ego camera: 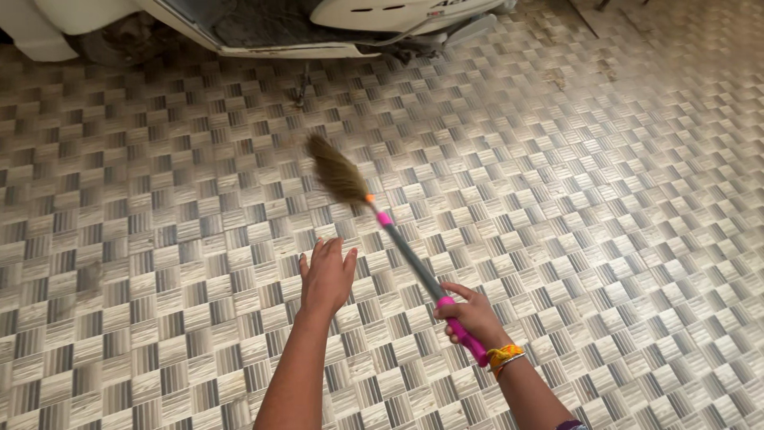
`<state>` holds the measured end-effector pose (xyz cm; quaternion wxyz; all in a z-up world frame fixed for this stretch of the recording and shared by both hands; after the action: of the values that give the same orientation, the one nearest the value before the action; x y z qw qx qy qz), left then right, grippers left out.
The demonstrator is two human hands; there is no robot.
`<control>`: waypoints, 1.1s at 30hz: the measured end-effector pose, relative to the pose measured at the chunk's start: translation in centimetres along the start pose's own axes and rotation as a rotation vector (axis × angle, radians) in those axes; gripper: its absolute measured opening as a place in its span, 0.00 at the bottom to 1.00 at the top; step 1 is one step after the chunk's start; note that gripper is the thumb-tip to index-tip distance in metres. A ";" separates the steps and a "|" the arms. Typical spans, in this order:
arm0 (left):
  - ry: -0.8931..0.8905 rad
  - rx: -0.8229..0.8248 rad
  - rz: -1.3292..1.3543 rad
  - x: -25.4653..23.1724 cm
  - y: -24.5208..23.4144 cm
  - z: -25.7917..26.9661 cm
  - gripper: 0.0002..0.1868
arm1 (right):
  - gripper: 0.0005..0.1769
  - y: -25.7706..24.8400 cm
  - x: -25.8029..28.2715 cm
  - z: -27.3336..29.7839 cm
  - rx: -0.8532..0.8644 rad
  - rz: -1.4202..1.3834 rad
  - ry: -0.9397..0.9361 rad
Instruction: The person sweeps a tiled floor using a long-handled broom, moving dirt and debris across the open area and around a chair and a scooter parked indoors.
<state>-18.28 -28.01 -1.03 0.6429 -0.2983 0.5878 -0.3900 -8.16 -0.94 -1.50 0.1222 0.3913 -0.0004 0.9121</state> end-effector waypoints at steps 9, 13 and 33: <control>-0.075 0.044 -0.059 -1.6 2.5 -2.2 0.28 | 0.43 -0.3 1.2 -1.3 -0.295 0.245 -0.204; -0.094 0.053 -0.047 -4.3 4.2 -4.9 0.27 | 0.43 -2.3 4.0 -1.6 -0.196 0.118 -0.191; -0.013 0.000 -0.008 -15.5 8.7 -15.7 0.27 | 0.40 -5.7 15.7 -14.2 0.054 -0.011 -0.159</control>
<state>-32.53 -9.12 -2.29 0.6453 -0.3032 0.5824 -0.3904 -27.47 9.42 -0.64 0.1161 0.4659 0.0164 0.8771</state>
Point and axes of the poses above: each hand's wrist, its own z-axis away from the middle knuckle, its own y-axis out of the palm, x = y × z, the point moved 1 cm from there along -z, towards the middle knuckle, and after that the axes turned 5 degrees about -z, right-handed, at the moved point
